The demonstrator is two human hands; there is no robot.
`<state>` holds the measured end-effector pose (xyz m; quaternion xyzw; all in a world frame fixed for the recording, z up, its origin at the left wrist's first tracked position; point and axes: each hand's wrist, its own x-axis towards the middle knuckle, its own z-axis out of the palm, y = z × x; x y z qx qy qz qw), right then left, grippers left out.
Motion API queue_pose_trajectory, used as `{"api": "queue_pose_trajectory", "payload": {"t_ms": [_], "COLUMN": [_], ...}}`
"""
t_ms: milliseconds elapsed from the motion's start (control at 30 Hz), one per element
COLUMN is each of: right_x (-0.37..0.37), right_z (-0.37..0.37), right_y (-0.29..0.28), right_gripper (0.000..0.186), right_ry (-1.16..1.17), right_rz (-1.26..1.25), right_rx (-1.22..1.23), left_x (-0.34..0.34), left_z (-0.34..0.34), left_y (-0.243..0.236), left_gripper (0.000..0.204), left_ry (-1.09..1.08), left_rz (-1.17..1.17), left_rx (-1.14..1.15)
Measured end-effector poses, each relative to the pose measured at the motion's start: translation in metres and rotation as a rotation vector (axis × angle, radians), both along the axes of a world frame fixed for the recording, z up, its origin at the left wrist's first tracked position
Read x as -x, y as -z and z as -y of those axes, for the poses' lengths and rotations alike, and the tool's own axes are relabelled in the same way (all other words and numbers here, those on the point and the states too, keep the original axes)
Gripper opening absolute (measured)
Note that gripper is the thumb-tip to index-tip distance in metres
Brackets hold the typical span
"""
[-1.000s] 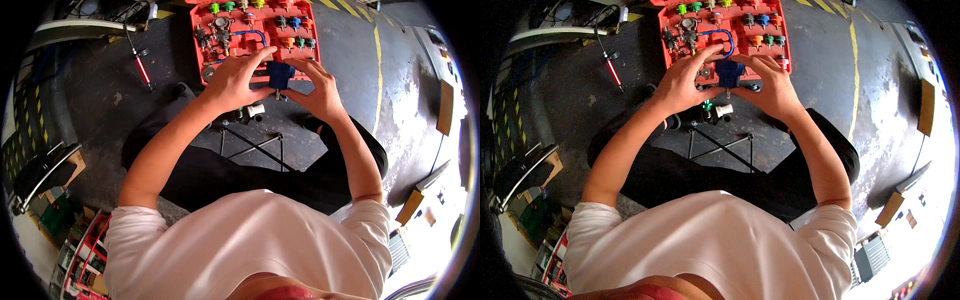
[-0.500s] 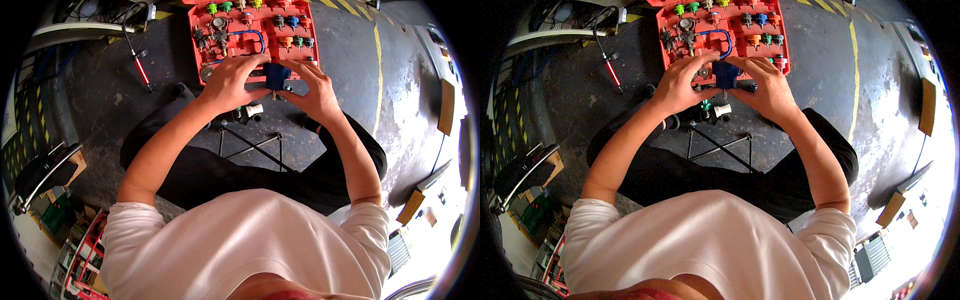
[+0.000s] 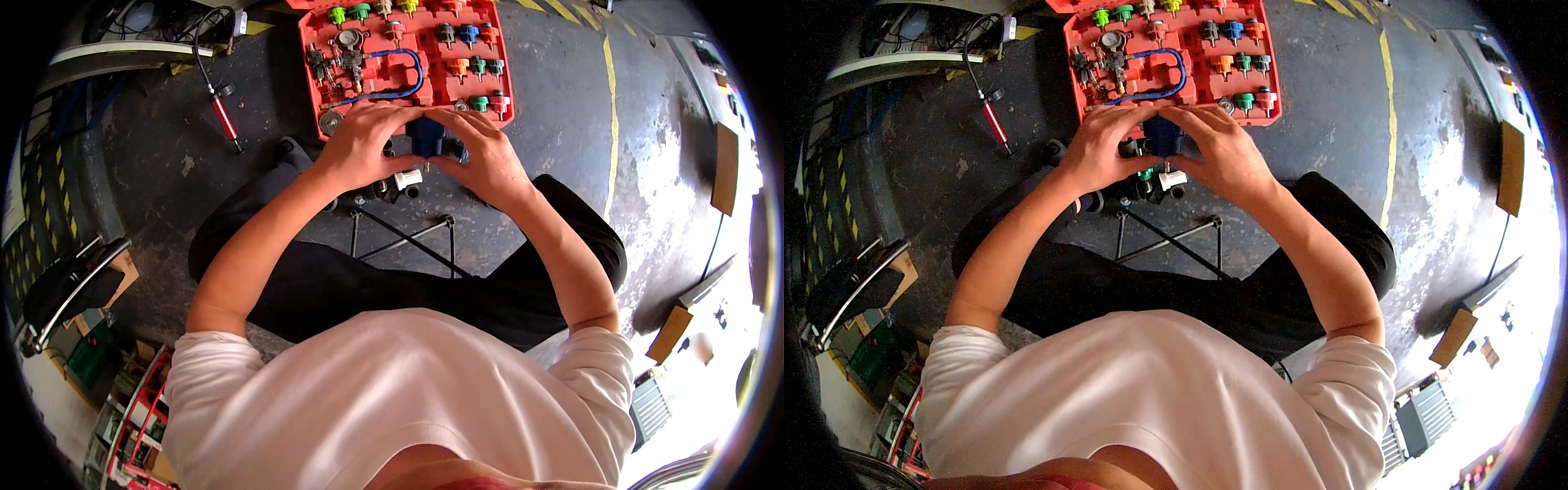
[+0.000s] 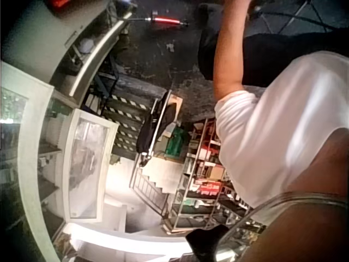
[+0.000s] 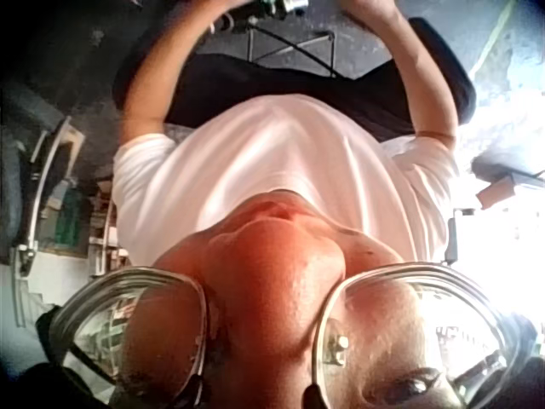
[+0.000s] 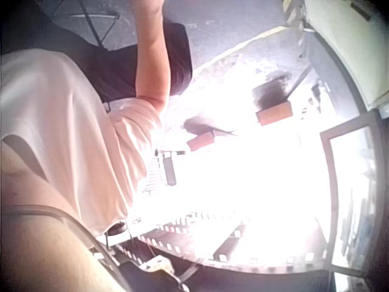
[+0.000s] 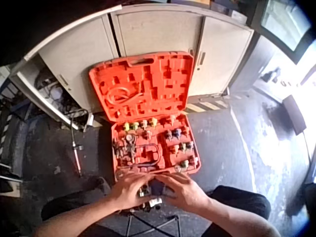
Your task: The person sits on the floor and organizes a red tool kit containing various colored valve-like components. They pick up individual components, inspect them, and place them back into designated slots within the kit.
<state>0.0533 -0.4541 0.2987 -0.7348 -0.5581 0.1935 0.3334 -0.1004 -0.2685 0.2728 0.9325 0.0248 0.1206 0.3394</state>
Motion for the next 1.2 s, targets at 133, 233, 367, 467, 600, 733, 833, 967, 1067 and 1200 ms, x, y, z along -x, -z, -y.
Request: {"api": "queue_pose_trajectory", "payload": {"t_ms": [133, 233, 367, 467, 600, 733, 833, 967, 1067, 1200], "right_x": [0.009, 0.010, 0.012, 0.013, 0.009, 0.007, -0.001, -0.014, -0.016, -0.023], "right_z": [0.003, 0.007, 0.013, 0.010, 0.009, 0.012, 0.012, 0.018, 0.024, 0.015], "right_y": [-0.001, 0.000, 0.012, 0.012, 0.020, 0.021, 0.021, 0.017, 0.028, 0.031], "right_gripper": [0.076, 0.073, 0.065, 0.058, 0.044, 0.034, 0.053, 0.053, 0.037, 0.036], "right_ry": [-0.001, -0.037, -0.195, -0.241, -0.262, -0.257, -0.284, -0.243, -0.126, -0.173], "right_rz": [0.029, -0.042, 0.042, 0.050, 0.104, 0.051, 0.008, -0.043, 0.016, 0.008], "right_rx": [0.065, 0.209, 0.260, 0.246, 0.277, 0.281, 0.388, 0.448, 0.322, 0.428], "left_x": [0.008, 0.014, 0.017, -0.003, -0.042, -0.059, -0.066, -0.082, -0.081, -0.073], "left_z": [-0.004, -0.011, -0.037, -0.057, -0.064, -0.056, -0.056, -0.102, -0.183, -0.287], "left_y": [0.002, 0.028, 0.092, 0.145, 0.206, 0.274, 0.298, 0.298, 0.303, 0.324], "left_gripper": [0.067, 0.063, 0.061, 0.066, 0.059, 0.060, 0.060, 0.059, 0.062, 0.064], "left_ry": [0.017, -0.068, -0.156, -0.173, -0.363, -0.734, -0.816, -0.858, -0.878, -0.716], "left_rz": [-0.177, -0.259, -0.328, -0.378, -0.338, -0.391, -0.271, -0.300, -0.271, -0.456], "left_rx": [0.100, 0.195, 0.082, -0.108, -0.210, -0.130, -0.118, -0.215, -0.370, -0.437]}}
